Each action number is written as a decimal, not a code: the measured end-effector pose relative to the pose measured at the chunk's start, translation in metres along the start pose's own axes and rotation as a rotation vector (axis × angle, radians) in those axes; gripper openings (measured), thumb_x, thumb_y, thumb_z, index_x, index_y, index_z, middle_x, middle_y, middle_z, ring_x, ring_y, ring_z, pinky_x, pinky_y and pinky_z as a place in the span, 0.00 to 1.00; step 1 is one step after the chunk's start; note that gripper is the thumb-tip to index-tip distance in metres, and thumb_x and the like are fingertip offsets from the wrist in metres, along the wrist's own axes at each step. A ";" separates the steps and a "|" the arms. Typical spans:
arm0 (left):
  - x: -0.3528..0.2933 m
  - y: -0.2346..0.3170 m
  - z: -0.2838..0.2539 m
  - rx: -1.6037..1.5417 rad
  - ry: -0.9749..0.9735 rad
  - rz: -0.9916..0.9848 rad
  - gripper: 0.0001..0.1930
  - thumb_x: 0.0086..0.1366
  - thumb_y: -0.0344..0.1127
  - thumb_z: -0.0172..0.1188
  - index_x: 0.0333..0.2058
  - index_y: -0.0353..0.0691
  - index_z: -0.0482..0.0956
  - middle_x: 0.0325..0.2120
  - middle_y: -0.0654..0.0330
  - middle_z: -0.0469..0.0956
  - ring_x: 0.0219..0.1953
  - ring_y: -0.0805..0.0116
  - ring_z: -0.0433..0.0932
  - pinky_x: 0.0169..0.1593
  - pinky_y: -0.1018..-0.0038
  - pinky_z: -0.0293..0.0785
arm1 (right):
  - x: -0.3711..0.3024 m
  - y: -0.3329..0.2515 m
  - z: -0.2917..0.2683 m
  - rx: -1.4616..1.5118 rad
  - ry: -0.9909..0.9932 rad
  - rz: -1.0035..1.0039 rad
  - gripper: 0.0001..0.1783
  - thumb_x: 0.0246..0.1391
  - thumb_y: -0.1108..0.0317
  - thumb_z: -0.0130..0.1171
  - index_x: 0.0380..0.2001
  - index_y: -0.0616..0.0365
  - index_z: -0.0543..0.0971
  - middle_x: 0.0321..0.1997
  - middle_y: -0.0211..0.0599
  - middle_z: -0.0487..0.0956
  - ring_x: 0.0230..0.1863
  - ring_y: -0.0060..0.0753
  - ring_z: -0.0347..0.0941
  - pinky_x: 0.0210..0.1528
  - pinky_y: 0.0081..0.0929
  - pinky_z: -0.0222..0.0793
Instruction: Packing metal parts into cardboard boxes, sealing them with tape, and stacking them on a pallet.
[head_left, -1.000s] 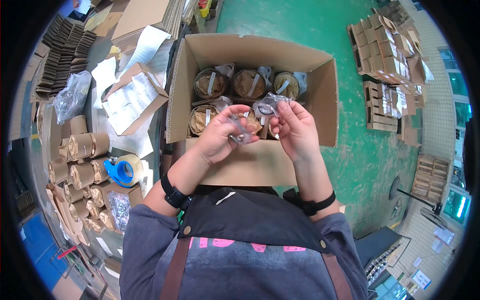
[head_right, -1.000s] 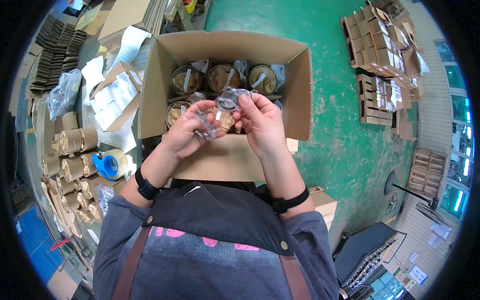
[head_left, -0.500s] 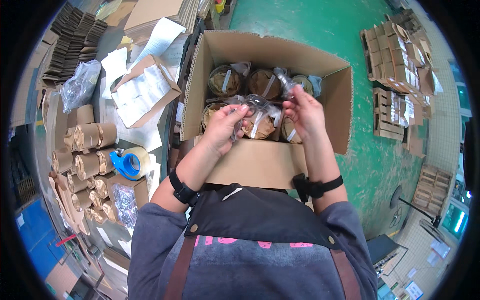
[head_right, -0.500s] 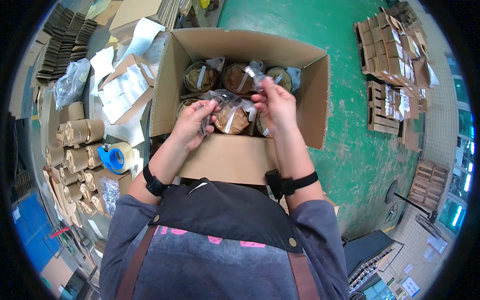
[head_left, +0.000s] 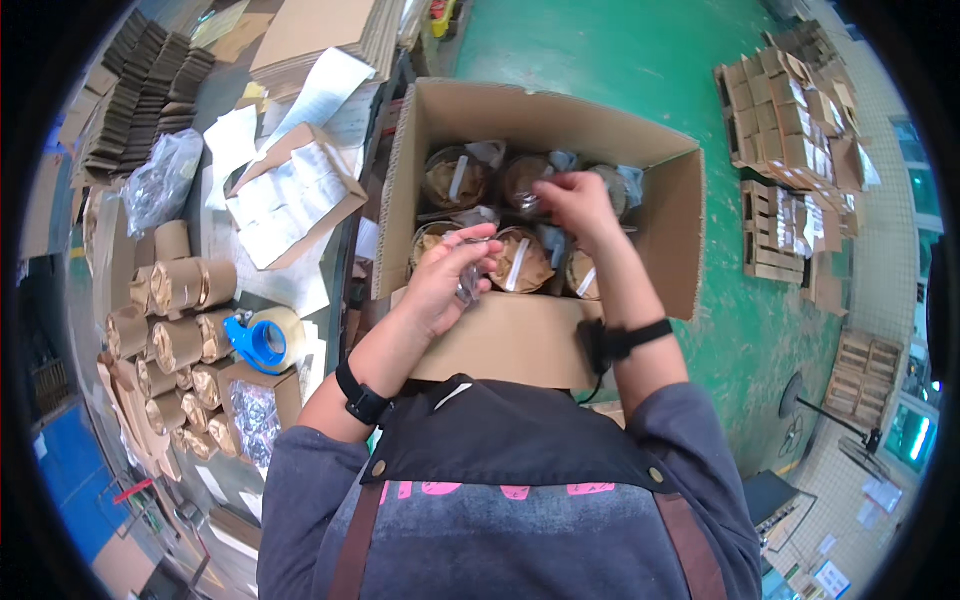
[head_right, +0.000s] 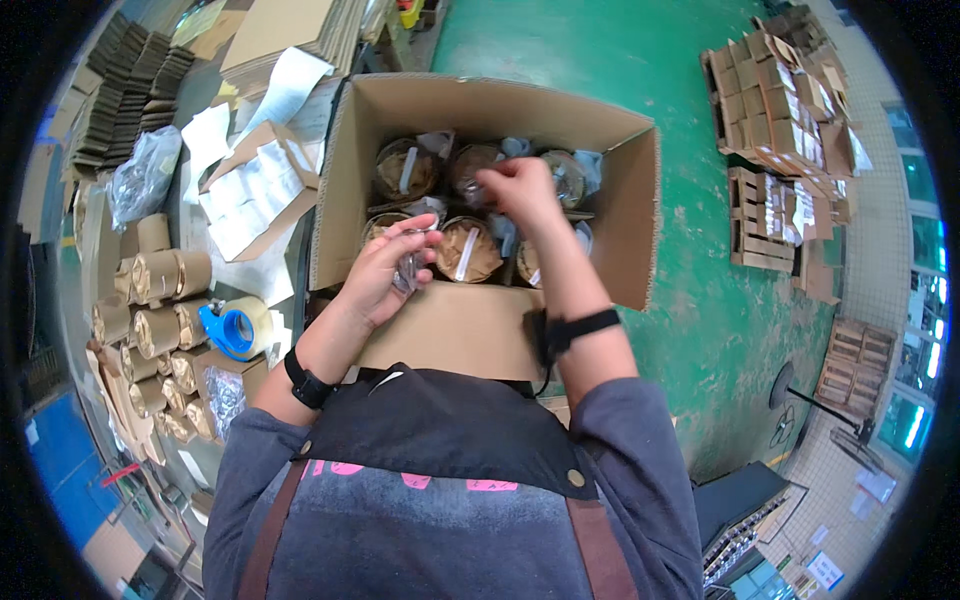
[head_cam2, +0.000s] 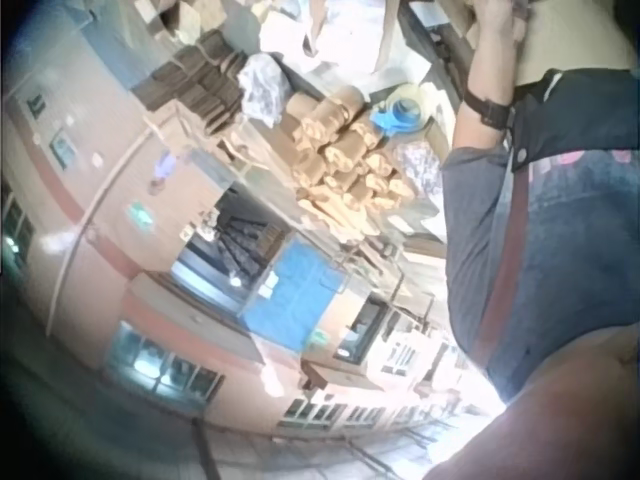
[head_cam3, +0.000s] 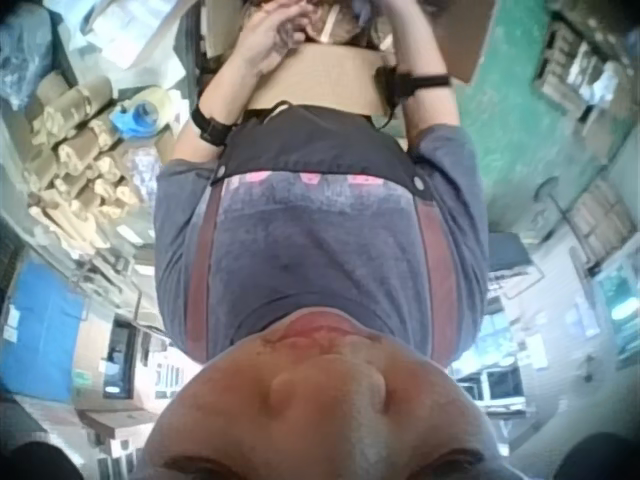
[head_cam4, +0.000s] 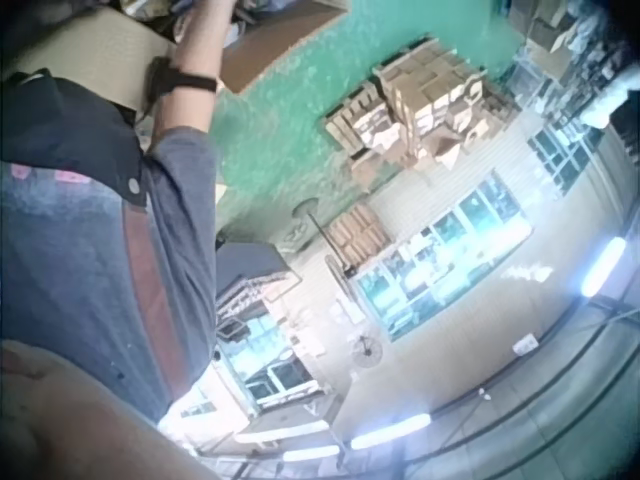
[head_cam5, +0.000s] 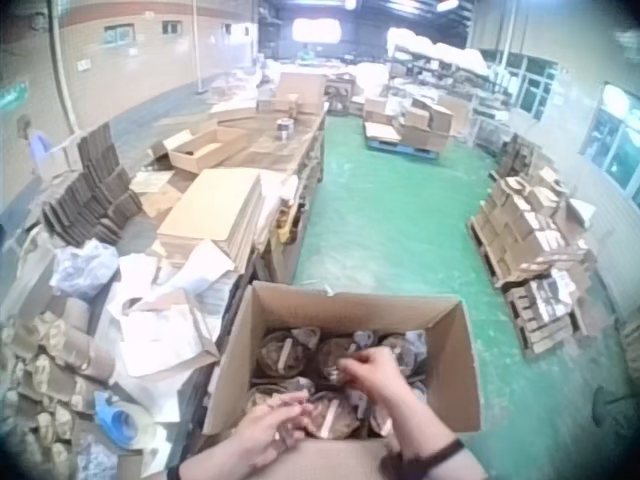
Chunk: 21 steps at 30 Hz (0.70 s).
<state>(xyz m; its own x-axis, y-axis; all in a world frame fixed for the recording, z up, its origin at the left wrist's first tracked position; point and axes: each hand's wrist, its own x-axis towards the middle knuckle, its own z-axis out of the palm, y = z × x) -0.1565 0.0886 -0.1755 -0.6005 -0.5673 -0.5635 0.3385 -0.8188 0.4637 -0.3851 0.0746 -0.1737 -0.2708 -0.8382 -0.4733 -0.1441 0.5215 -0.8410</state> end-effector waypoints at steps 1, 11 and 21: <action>-0.005 0.001 -0.001 -0.001 0.017 0.006 0.17 0.65 0.31 0.54 0.53 0.40 0.69 0.41 0.59 0.76 0.36 0.74 0.76 0.34 0.78 0.74 | 0.010 -0.006 0.001 -0.342 0.088 -0.122 0.16 0.48 0.60 0.63 0.30 0.65 0.80 0.22 0.40 0.80 0.22 0.34 0.76 0.28 0.31 0.71; -0.033 0.004 -0.013 -0.038 -0.295 0.058 0.38 0.62 0.22 0.48 0.67 0.48 0.41 0.51 0.44 0.69 0.51 0.53 0.74 0.48 0.64 0.76 | -0.042 -0.037 0.046 0.103 -0.562 -0.218 0.09 0.52 0.67 0.64 0.30 0.62 0.81 0.21 0.24 0.74 0.24 0.16 0.68 0.27 0.17 0.65; -0.064 0.004 -0.017 -0.358 -0.135 0.037 0.27 0.60 0.21 0.52 0.60 0.36 0.59 0.49 0.49 0.72 0.49 0.59 0.76 0.54 0.66 0.74 | -0.016 -0.048 0.066 -0.479 0.050 -0.678 0.19 0.49 0.61 0.64 0.40 0.64 0.77 0.32 0.44 0.77 0.33 0.37 0.74 0.35 0.31 0.70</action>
<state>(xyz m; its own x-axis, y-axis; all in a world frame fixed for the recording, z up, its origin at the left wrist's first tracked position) -0.1045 0.1202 -0.1488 -0.6649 -0.6000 -0.4449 0.5791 -0.7903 0.2004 -0.3112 0.0525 -0.1430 -0.0200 -0.9929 0.1177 -0.6774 -0.0731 -0.7320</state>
